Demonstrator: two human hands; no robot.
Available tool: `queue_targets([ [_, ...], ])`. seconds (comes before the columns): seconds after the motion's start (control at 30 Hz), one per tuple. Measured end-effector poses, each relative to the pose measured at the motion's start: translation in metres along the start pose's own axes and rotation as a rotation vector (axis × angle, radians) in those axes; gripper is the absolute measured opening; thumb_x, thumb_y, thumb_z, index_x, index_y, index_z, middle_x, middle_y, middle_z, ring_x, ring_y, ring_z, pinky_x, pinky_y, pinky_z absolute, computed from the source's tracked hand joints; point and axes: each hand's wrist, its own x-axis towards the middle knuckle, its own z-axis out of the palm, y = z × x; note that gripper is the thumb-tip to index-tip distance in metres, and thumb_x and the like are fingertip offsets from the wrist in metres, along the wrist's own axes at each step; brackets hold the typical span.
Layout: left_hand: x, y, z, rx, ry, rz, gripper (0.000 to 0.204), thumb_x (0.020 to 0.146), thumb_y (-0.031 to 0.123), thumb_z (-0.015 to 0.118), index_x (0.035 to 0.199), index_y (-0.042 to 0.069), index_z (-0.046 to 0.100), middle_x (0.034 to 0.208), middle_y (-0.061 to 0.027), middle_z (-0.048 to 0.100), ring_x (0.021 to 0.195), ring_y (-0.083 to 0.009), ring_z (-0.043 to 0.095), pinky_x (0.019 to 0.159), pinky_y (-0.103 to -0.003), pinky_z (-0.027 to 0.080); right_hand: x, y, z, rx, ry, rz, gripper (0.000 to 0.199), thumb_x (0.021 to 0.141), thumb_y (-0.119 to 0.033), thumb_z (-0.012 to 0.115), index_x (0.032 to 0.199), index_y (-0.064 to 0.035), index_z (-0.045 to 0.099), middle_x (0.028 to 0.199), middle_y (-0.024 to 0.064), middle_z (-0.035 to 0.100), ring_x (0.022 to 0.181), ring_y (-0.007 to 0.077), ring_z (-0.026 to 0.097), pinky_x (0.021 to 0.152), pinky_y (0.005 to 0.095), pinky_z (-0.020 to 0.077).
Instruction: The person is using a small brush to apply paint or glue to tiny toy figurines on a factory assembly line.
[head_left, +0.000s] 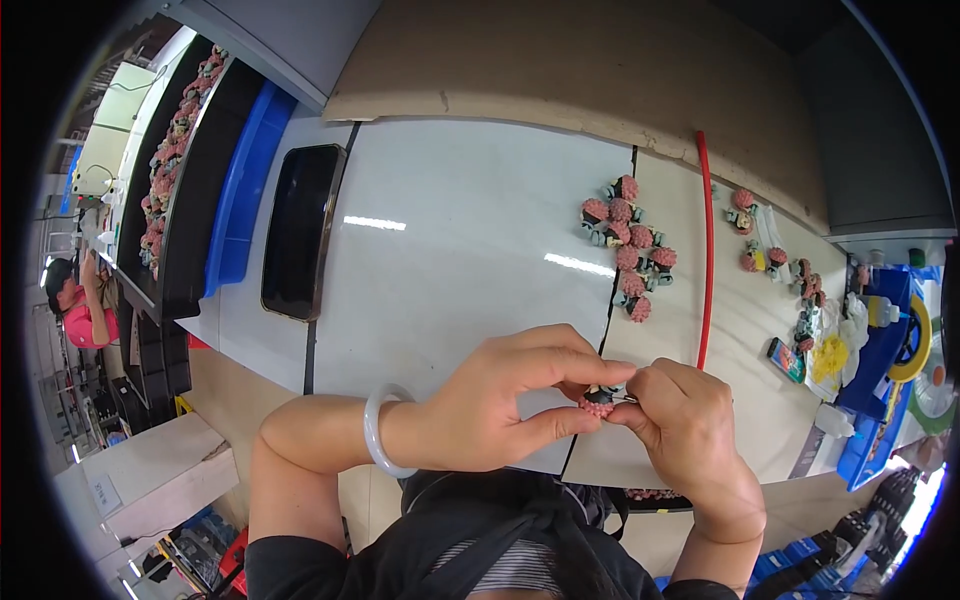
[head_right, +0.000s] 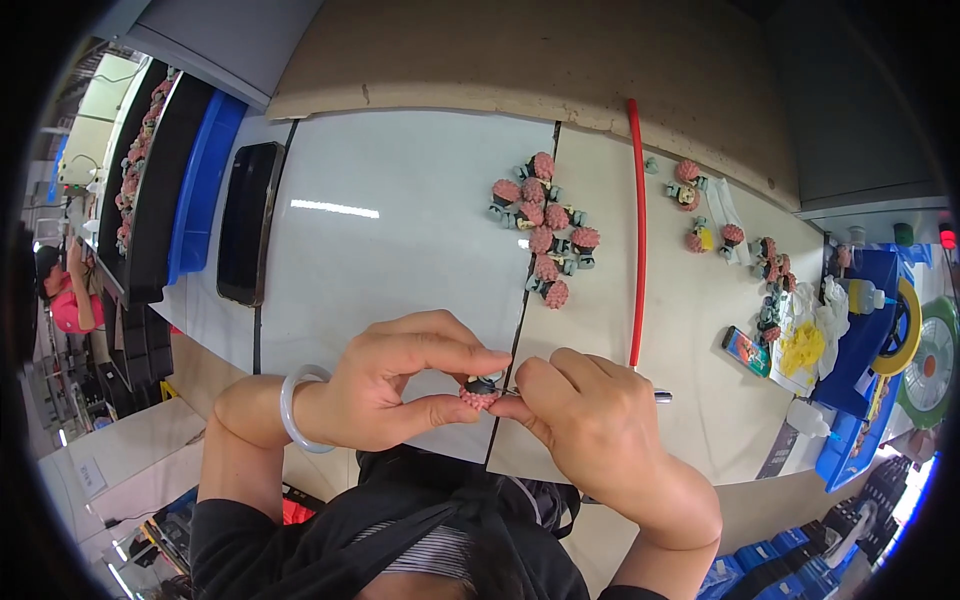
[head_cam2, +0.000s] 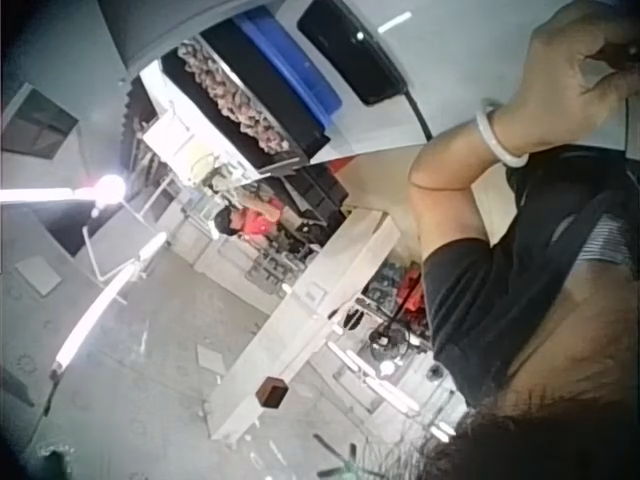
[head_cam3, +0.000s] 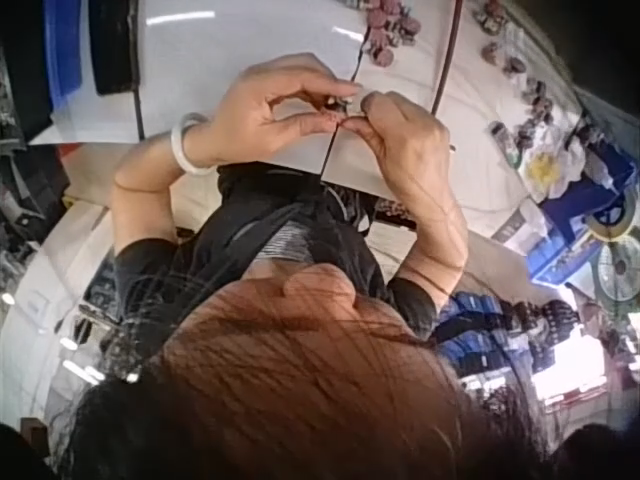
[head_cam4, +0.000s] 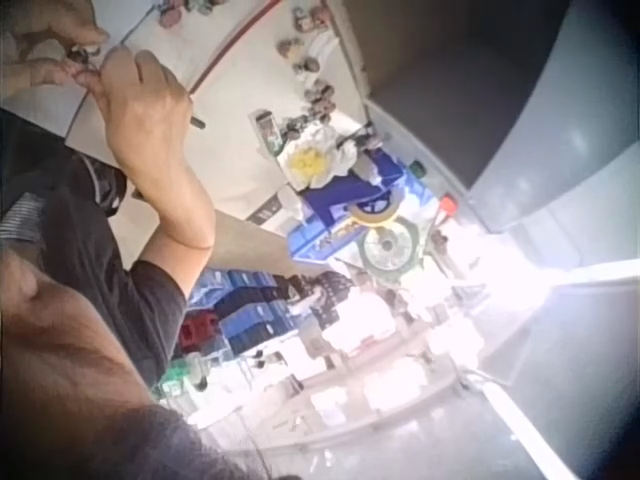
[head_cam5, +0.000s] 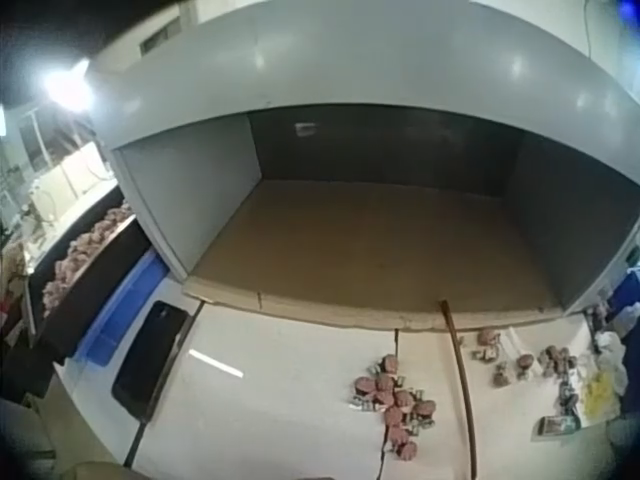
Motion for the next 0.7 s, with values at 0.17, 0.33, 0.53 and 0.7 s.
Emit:
queue_targets([
  [0.17,0.001,-0.001,-0.001,0.071,-0.017,0.009,0.042,0.069,-0.002,0.069,0.109,0.002,0.059,0.089,-0.0100,0.057,0.079,-0.0193,0.057,0.071,-0.027,0.047,0.000,0.001,0.004,0.023,-0.001,-0.004,0.028,0.067,-0.019,0.071,0.068,-0.0062,0.046,0.055,0.0047,0.042,0.048,0.0225,0.049,0.040,0.0326,0.0370],
  [0.33,0.002,0.000,0.001,0.059,0.012,0.052,0.038,0.069,-0.004,0.069,0.106,0.001,0.060,0.091,-0.0103,0.058,0.079,-0.0194,0.058,0.069,-0.028,0.048,0.000,0.002,-0.006,0.015,-0.046,-0.046,0.026,0.067,-0.019,0.071,0.071,-0.0064,0.048,0.056,0.0053,0.043,0.049,0.0233,0.050,0.041,0.0328,0.0381],
  [0.53,0.004,-0.004,0.004,-0.040,0.060,0.028,0.032,0.071,-0.008,0.065,0.101,-0.001,0.058,0.096,-0.0124,0.057,0.084,-0.0203,0.059,0.074,-0.029,0.052,0.007,0.014,-0.026,-0.173,0.156,0.560,0.022,0.072,-0.015,0.067,0.079,-0.0025,0.050,0.057,0.0123,0.051,0.050,0.0296,0.050,0.048,0.0367,0.0393],
  [0.7,-0.002,-0.004,0.000,-0.024,0.067,0.024,0.031,0.072,-0.011,0.062,0.101,-0.003,0.055,0.102,-0.0148,0.054,0.089,-0.0212,0.059,0.078,-0.030,0.052,0.001,0.027,-0.018,-0.150,0.061,0.521,0.018,0.076,-0.009,0.059,0.087,-0.0016,0.047,0.056,0.0145,0.052,0.046,0.0261,0.048,0.046,0.0334,0.0367],
])
